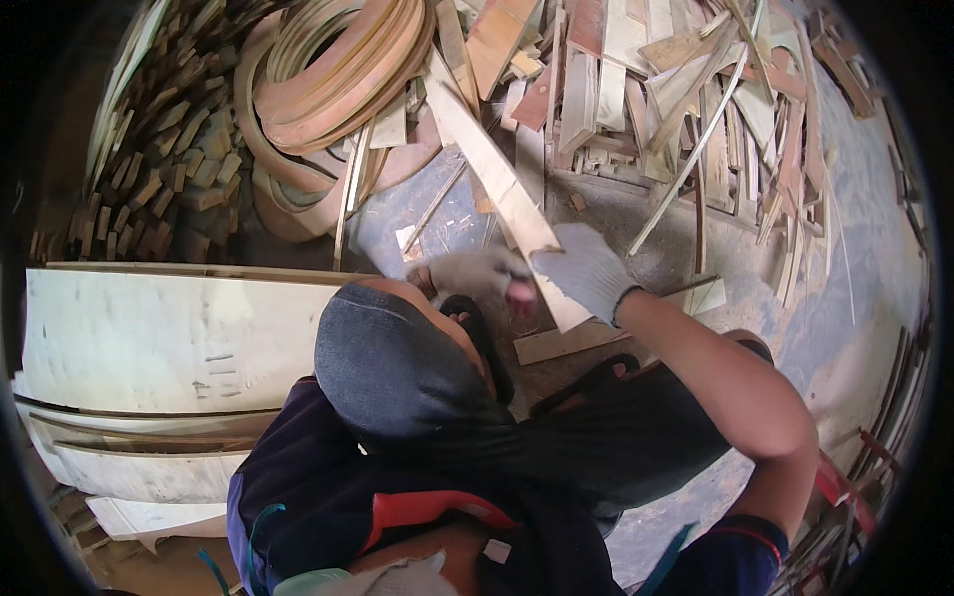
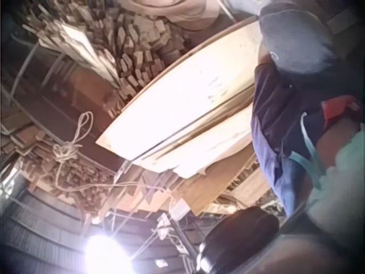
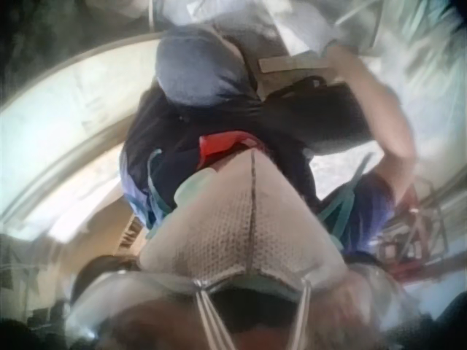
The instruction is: The person sits on the floor and sorts through a pile of wood pieces, selecting several planks. They then stand and use a table saw to cut the selected wood pieces into smaller sections, using a push stick to guide the wood through the blade.
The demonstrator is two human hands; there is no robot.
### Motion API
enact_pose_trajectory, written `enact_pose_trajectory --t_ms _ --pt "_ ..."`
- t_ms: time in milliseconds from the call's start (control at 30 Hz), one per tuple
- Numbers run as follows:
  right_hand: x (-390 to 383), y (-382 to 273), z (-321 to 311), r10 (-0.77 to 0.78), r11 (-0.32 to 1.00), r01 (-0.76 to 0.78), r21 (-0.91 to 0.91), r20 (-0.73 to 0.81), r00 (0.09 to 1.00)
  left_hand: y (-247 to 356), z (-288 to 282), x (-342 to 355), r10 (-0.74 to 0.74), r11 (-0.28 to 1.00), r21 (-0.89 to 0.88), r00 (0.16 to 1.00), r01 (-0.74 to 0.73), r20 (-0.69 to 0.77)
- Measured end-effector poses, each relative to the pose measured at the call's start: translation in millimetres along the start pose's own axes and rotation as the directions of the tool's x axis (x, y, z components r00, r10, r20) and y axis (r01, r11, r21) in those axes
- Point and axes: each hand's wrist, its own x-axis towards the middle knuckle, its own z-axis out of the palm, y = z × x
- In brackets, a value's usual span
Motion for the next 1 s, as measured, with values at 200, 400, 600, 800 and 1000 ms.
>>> enact_pose_trajectory --t_ms 200,400,600,800,1000 --pt "-33.5 4.8 -0.1 0.031 0.899 0.103 0.426 -0.296 0.955 -40.2 -196.0 0.7 0.468 0.825 0.496 0.164 0.272 -0.868" --pt "-46.2 -5.5 -7.9 0.049 0.793 0.152 0.59 -0.311 0.949 -38.4 -301.2 42.1 0.529 0.509 0.338 0.023 0.792 -0.848" --pt "-48.0 -8.3 -14.2 -0.033 0.859 0.186 0.477 -0.31 0.95 -35.8 -310.8 77.4 0.446 0.637 0.171 -0.179 0.752 -0.877" --pt "-45.7 -12.5 -31.5 -0.166 0.955 0.225 0.191 -0.282 0.945 -41.0 -309.8 76.1 0.542 0.695 0.258 -0.254 0.671 -0.801" --pt "-42.7 -1.9 -24.4 -0.15 0.98 0.183 0.075 -0.322 0.935 -25.7 -319.5 74.5 0.389 0.649 0.12 -0.192 0.752 -0.901"
